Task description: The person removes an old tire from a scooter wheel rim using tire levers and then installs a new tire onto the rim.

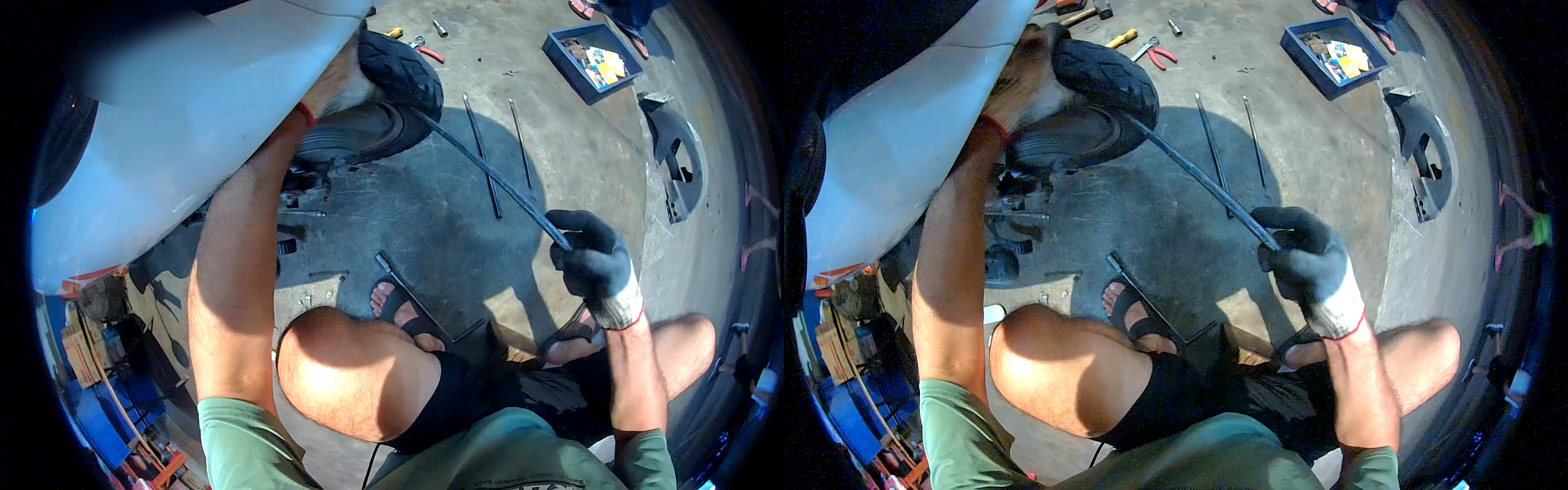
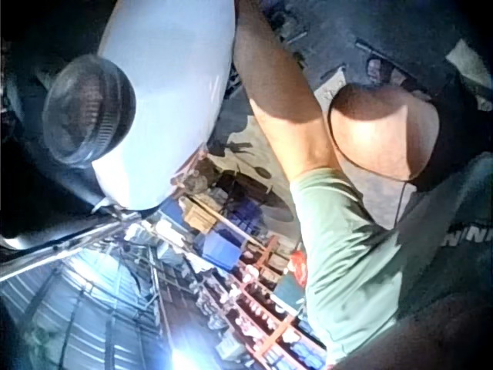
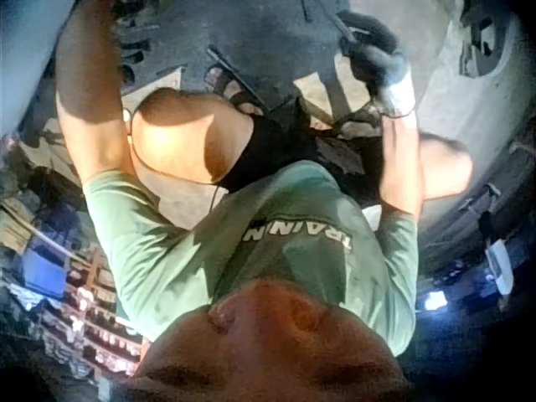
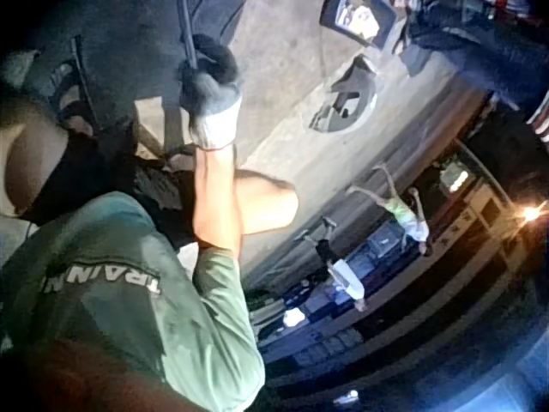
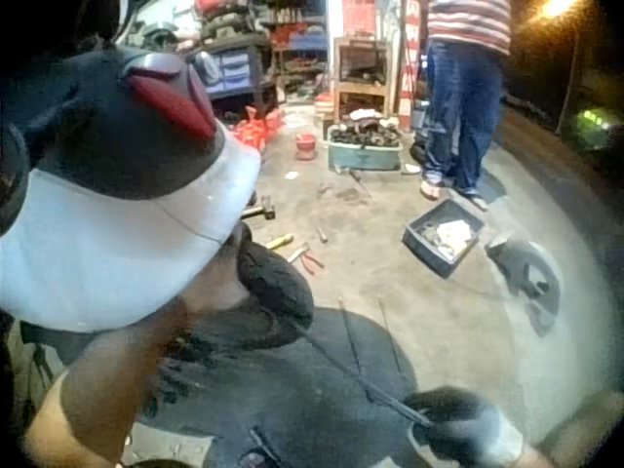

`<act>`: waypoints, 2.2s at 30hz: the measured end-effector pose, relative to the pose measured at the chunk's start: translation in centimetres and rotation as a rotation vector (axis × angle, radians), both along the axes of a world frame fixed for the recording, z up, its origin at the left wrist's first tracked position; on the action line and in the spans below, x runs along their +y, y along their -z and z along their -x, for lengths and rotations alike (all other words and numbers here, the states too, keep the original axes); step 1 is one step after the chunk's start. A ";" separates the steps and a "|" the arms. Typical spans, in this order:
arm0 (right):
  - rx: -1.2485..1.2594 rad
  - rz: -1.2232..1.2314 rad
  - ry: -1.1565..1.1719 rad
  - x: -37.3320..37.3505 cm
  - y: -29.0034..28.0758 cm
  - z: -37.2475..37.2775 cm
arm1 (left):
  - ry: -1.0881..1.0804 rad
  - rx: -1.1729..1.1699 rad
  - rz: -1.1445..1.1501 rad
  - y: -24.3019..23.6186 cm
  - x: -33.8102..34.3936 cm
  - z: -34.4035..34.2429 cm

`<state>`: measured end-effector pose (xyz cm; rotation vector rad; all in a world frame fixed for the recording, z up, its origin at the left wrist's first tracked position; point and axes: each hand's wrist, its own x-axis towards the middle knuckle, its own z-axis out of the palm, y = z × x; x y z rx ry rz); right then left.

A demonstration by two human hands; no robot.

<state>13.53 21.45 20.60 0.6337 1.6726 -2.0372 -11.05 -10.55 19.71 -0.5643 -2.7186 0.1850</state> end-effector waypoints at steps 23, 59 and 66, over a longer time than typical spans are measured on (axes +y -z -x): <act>0.239 -0.191 0.328 -11.1 8.5 -7.6 | -0.045 -0.074 0.007 -1.1 1.4 -2.4; 0.192 -0.242 0.040 -2.2 3.9 -1.7 | -0.130 -0.102 0.298 -6.8 3.2 -3.9; 0.068 -0.205 -0.160 3.7 -0.8 7.0 | -0.148 -0.158 0.282 -6.8 3.5 -4.2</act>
